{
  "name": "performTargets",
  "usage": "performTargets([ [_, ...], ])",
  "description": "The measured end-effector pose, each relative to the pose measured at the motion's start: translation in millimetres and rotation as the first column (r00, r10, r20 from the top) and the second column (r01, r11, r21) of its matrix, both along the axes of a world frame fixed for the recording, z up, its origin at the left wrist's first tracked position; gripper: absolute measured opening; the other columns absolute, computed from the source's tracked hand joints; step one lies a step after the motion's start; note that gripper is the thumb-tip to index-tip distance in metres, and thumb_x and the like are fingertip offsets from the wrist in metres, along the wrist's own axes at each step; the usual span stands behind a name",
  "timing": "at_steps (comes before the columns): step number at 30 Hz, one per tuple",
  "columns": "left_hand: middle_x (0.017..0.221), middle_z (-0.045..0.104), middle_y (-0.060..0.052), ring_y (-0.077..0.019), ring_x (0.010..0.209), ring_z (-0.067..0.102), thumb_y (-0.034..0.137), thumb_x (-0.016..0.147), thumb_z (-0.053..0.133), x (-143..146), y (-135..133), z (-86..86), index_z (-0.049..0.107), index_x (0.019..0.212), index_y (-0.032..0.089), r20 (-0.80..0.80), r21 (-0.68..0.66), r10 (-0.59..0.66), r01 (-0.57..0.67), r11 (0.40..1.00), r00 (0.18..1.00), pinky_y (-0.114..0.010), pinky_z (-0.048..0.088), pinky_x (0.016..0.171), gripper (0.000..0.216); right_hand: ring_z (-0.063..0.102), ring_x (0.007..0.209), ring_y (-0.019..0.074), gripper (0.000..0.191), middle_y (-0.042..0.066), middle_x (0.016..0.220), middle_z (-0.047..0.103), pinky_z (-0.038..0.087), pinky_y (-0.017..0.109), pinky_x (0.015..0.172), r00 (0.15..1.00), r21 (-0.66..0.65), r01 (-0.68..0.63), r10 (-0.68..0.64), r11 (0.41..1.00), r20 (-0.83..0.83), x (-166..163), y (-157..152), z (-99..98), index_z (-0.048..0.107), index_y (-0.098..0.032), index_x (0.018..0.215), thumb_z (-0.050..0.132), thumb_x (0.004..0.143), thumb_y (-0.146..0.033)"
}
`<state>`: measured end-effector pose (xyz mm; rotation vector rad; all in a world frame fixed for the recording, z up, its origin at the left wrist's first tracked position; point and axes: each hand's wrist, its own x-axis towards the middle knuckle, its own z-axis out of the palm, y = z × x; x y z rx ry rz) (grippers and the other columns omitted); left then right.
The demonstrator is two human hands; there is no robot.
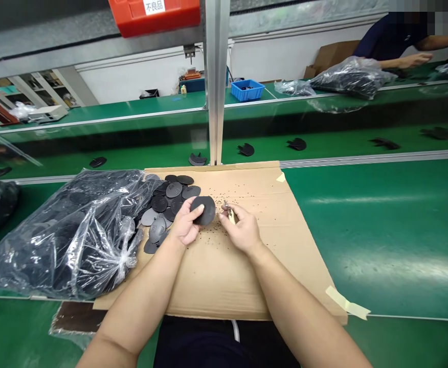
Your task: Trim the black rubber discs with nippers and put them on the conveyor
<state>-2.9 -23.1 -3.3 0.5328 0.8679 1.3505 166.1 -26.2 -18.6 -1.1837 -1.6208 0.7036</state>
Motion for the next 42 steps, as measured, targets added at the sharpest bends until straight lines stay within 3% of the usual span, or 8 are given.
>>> performTargets([
  [3, 0.095, 0.067, -0.002, -0.0134, 0.086, 0.064, 0.008, 0.058, 0.082, 0.4, -5.0, 0.4, 0.062, 0.103, 0.019, -0.262, 0.169, 0.032, 0.014, 0.985, 0.965, -0.024, 0.051, 0.081, 0.051, 0.062, 0.072, 0.0162, 0.033, 0.005, 0.087, 0.068, 0.053, 0.031, 0.070, 0.948, -0.157, -0.088, 0.034, 0.984, -0.317, 1.8, 3.2, 0.4, 0.062, -0.017, 0.099, 0.062, 0.083, -0.045],
  [5, 0.097, 0.068, -0.004, -0.0146, 0.088, 0.064, 0.008, 0.055, 0.083, 0.0, -6.7, 0.4, 0.065, 0.103, 0.017, -0.366, 0.187, 0.004, 0.069, 0.980, 0.931, -0.023, 0.049, 0.083, 0.053, 0.063, 0.073, 0.0156, 0.032, 0.004, 0.088, 0.068, 0.053, 0.031, 0.073, 0.921, -0.170, -0.152, 0.077, 0.974, -0.381, 2.7, 2.2, 3.9, 0.062, -0.017, 0.098, 0.066, 0.080, -0.043],
  [10, 0.092, 0.069, -0.004, -0.0140, 0.085, 0.064, 0.011, 0.054, 0.085, -1.9, 1.0, -1.9, 0.061, 0.098, 0.015, -0.152, 0.114, 0.121, -0.104, 0.988, 0.981, -0.026, 0.049, 0.083, 0.051, 0.062, 0.069, 0.0147, 0.022, 0.001, 0.076, 0.065, 0.053, 0.031, 0.071, 0.932, -0.132, -0.241, 0.191, 0.962, -0.308, -3.3, -9.8, 12.4, 0.064, -0.017, 0.094, 0.067, 0.076, -0.029],
  [14, 0.084, 0.067, -0.004, -0.0123, 0.076, 0.063, 0.016, 0.064, 0.080, -7.2, 7.7, -0.7, 0.062, 0.090, 0.012, 0.021, 0.032, 0.038, -0.038, 0.999, 0.999, -0.024, 0.051, 0.074, 0.032, 0.065, 0.076, 0.0167, 0.026, 0.004, 0.084, 0.068, 0.054, 0.032, 0.072, 0.897, -0.065, -0.371, 0.339, 0.927, -0.286, -7.7, -16.7, 12.4, 0.064, -0.016, 0.102, 0.065, 0.079, -0.030],
  [18, 0.072, 0.059, 0.000, -0.0091, 0.059, 0.056, 0.016, 0.074, 0.069, -16.4, 7.1, 2.8, 0.063, 0.096, 0.014, 0.158, -0.079, -0.096, 0.110, 0.991, 0.983, -0.017, 0.042, 0.047, 0.023, 0.064, 0.086, 0.0191, 0.027, 0.006, 0.093, 0.068, 0.053, 0.035, 0.082, 0.982, 0.108, -0.190, 0.190, 0.976, 0.009, -3.9, -13.4, 9.2, 0.064, -0.019, 0.109, 0.059, 0.084, -0.026],
  [21, 0.072, 0.056, -0.001, -0.0083, 0.056, 0.054, 0.016, 0.077, 0.065, -21.1, 5.4, 3.5, 0.063, 0.100, 0.012, 0.213, -0.082, -0.202, 0.224, 0.971, 0.956, -0.015, 0.036, 0.039, 0.024, 0.062, 0.088, 0.0196, 0.028, 0.007, 0.095, 0.067, 0.052, 0.033, 0.084, 0.937, 0.195, -0.218, 0.149, 0.956, 0.317, -2.8, -11.4, 6.4, 0.064, -0.018, 0.111, 0.056, 0.085, -0.020],
  [24, 0.073, 0.056, -0.001, -0.0083, 0.054, 0.054, 0.015, 0.077, 0.064, -21.5, 4.3, 2.7, 0.062, 0.102, 0.012, 0.178, -0.076, -0.255, 0.272, 0.959, 0.950, -0.015, 0.036, 0.038, 0.025, 0.062, 0.084, 0.0188, 0.026, 0.007, 0.091, 0.066, 0.052, 0.030, 0.083, 0.875, 0.213, -0.271, 0.147, 0.939, 0.461, -5.2, -12.2, 5.3, 0.063, -0.017, 0.109, 0.054, 0.085, -0.018],
  [42, 0.065, 0.059, -0.002, -0.0070, 0.042, 0.049, 0.020, 0.069, 0.075, -20.2, 1.9, 4.7, 0.067, 0.099, 0.010, -0.001, -0.080, -0.333, 0.332, 0.940, 0.943, -0.015, 0.032, 0.032, 0.033, 0.064, 0.088, 0.0182, 0.039, 0.006, 0.102, 0.070, 0.051, 0.028, 0.080, 0.800, 0.099, -0.303, 0.196, 0.948, 0.568, -0.3, -15.0, 13.1, 0.062, -0.021, 0.120, 0.058, 0.082, -0.016],
])
